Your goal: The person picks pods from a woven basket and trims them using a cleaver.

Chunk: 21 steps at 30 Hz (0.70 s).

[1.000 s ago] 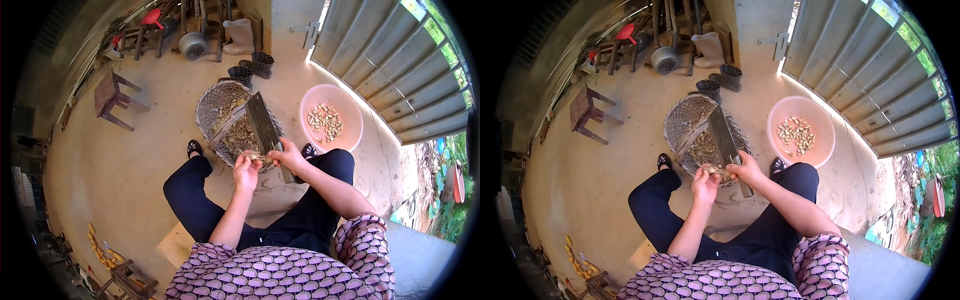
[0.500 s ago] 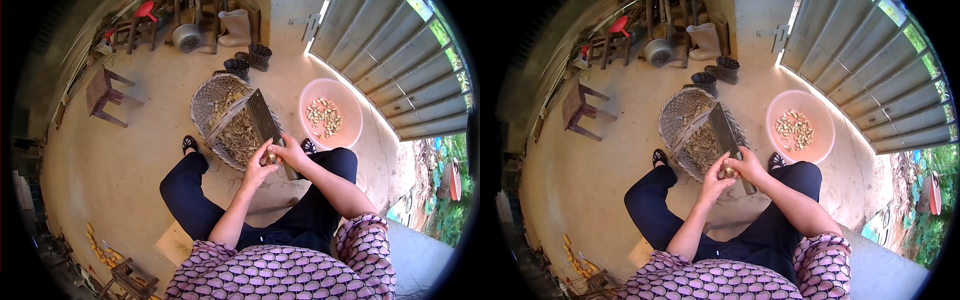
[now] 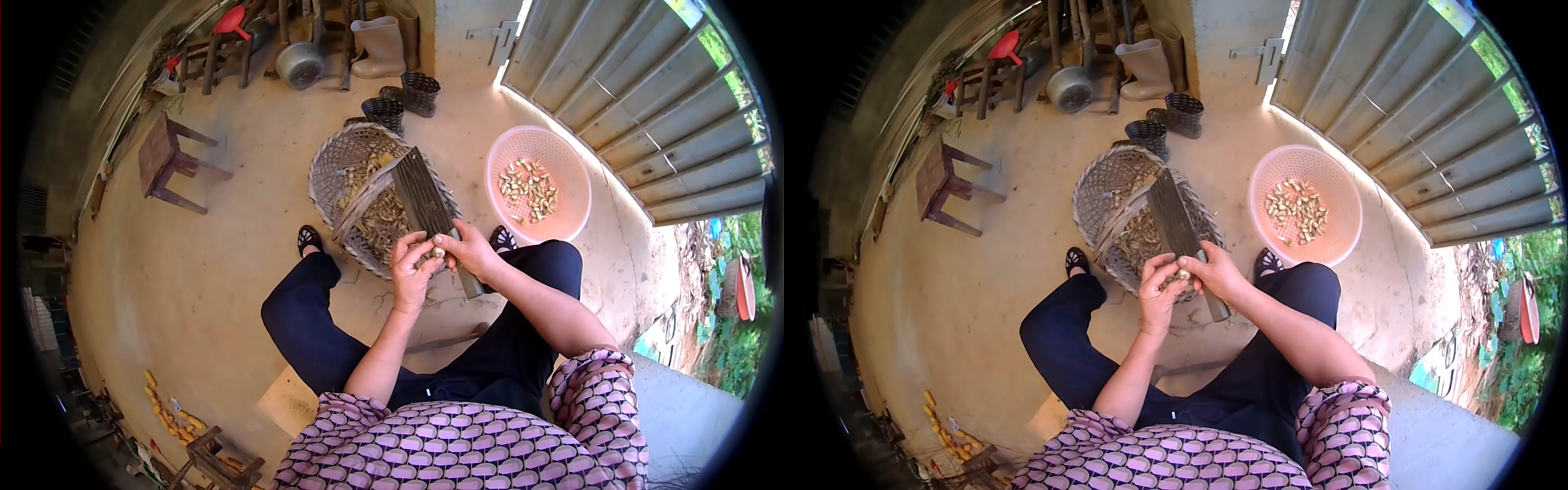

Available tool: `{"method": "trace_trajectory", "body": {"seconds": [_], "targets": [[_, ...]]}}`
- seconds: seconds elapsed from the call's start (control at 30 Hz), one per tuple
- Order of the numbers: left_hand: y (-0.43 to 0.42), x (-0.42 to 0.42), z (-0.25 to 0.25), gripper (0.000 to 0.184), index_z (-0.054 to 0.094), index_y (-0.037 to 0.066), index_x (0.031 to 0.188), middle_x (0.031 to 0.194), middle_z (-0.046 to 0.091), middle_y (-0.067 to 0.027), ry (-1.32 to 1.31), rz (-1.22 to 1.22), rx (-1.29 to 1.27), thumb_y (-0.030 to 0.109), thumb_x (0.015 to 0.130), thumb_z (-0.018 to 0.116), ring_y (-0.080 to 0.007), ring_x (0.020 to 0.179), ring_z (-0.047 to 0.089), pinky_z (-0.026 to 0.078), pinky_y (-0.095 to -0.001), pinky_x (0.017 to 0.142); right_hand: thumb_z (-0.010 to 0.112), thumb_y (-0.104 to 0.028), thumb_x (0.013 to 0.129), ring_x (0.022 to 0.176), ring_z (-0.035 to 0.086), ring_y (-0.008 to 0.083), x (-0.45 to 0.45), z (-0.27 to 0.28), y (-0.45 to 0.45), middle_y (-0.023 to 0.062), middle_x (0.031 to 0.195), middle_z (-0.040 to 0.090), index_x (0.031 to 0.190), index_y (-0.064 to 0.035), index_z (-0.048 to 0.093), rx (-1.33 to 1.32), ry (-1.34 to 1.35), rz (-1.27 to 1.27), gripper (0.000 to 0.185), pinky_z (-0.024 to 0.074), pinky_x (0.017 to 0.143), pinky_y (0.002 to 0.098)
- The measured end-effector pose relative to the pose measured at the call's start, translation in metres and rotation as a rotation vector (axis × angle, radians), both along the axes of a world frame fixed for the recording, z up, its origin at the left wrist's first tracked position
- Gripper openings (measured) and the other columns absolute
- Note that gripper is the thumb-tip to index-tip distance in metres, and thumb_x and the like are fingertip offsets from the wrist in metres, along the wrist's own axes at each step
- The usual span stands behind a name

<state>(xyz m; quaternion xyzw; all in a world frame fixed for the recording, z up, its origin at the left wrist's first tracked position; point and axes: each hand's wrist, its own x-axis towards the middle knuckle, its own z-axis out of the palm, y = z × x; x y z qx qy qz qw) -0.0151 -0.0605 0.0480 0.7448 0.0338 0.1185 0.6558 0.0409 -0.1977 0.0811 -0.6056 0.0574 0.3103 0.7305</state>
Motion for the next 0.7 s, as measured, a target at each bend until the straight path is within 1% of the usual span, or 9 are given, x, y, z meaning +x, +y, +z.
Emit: {"method": "trace_trajectory", "body": {"seconds": [0.1,0.2,0.33,0.37,0.43,0.47,0.6,0.67,0.7], "targets": [[0.002,0.001,-0.002,0.024,0.063,0.002,0.093,0.104,0.056,-0.0090,0.013,-0.028,-0.071,0.011,0.071,0.070,-0.0202,0.095,0.051,0.040,-0.0313,0.087,0.063,-0.023,0.084,0.046,0.049,0.0067,0.000,0.000,0.000,0.0026,0.065,0.054,0.100,-0.0006,0.047,-0.013,-0.015,0.015,0.031,0.0396,0.040,0.0210],[0.010,0.002,0.008,0.021,0.049,0.003,0.093,0.105,0.058,-0.0103,0.109,0.007,-0.550,0.013,0.082,0.063,-0.0120,0.092,0.052,0.042,-0.0250,0.080,0.063,-0.023,0.084,0.048,0.050,0.0083,-0.004,0.005,-0.004,0.0039,0.066,0.056,0.104,-0.0017,0.047,-0.121,-0.107,0.050,0.033,0.0414,0.042,0.0232],[0.041,0.008,-0.002,0.022,0.044,0.002,0.096,0.081,0.062,-0.0108,0.174,0.061,-0.538,0.002,0.081,0.060,-0.0166,0.065,0.060,0.050,-0.0271,0.064,0.064,-0.019,0.080,0.051,0.057,0.0190,-0.012,0.031,-0.015,0.0098,0.072,0.060,0.110,-0.0043,0.047,-0.408,-0.471,0.131,0.037,0.0460,0.050,0.0313],[0.046,0.010,0.000,0.022,0.044,0.002,0.096,0.081,0.062,-0.0108,0.171,0.068,-0.539,0.002,0.081,0.060,-0.0166,0.065,0.060,0.050,-0.0271,0.064,0.064,-0.019,0.080,0.051,0.057,0.0190,-0.010,0.032,-0.019,0.0098,0.072,0.060,0.110,-0.0043,0.047,-0.406,-0.473,0.138,0.037,0.0460,0.050,0.0313],[0.051,0.012,0.006,0.026,0.045,0.002,0.103,0.081,0.062,-0.0105,0.302,0.133,-0.574,-0.002,0.081,0.058,-0.0177,0.067,0.061,0.051,-0.0277,0.063,0.064,-0.015,0.076,0.058,0.060,0.0271,-0.008,0.035,-0.026,0.0126,0.079,0.062,0.110,-0.0061,0.048,-0.532,-0.878,0.179,0.038,0.0473,0.055,0.0356],[0.054,0.012,-0.002,0.031,0.048,0.002,0.107,0.081,0.062,-0.0096,0.318,0.137,-0.620,-0.007,0.079,0.057,-0.0182,0.068,0.062,0.052,-0.0281,0.064,0.063,-0.012,0.071,0.063,0.061,0.0286,-0.008,0.038,-0.026,0.0103,0.080,0.063,0.107,-0.0094,0.051,-0.585,-0.840,0.192,0.038,0.0479,0.055,0.0366],[0.060,0.008,-0.048,0.027,0.052,0.002,0.105,0.083,0.063,-0.0087,0.291,0.081,-0.584,-0.002,0.079,0.058,-0.0191,0.071,0.062,0.052,-0.0303,0.067,0.064,-0.011,0.065,0.063,0.061,0.0256,-0.011,0.040,-0.029,0.0056,0.076,0.061,0.101,-0.0143,0.054,-0.769,-1.065,0.354,0.038,0.0481,0.052,0.0357],[0.061,0.008,-0.057,0.015,0.053,0.003,0.097,0.083,0.062,-0.0074,0.346,0.391,-0.723,0.003,0.082,0.056,-0.0185,0.073,0.061,0.051,-0.0325,0.068,0.064,-0.012,0.065,0.063,0.061,0.0253,-0.017,0.039,-0.029,0.0053,0.076,0.061,0.101,-0.0148,0.054,-0.779,-1.080,0.413,0.038,0.0479,0.051,0.0357],[0.063,0.008,-0.061,0.015,0.053,0.003,0.097,0.083,0.062,-0.0074,0.343,0.394,-0.724,0.003,0.082,0.056,-0.0185,0.073,0.061,0.051,-0.0325,0.068,0.064,-0.013,0.065,0.062,0.061,0.0250,-0.018,0.038,-0.029,0.0051,0.077,0.061,0.101,-0.0152,0.054,-0.789,-1.097,0.477,0.038,0.0478,0.050,0.0358]]}}
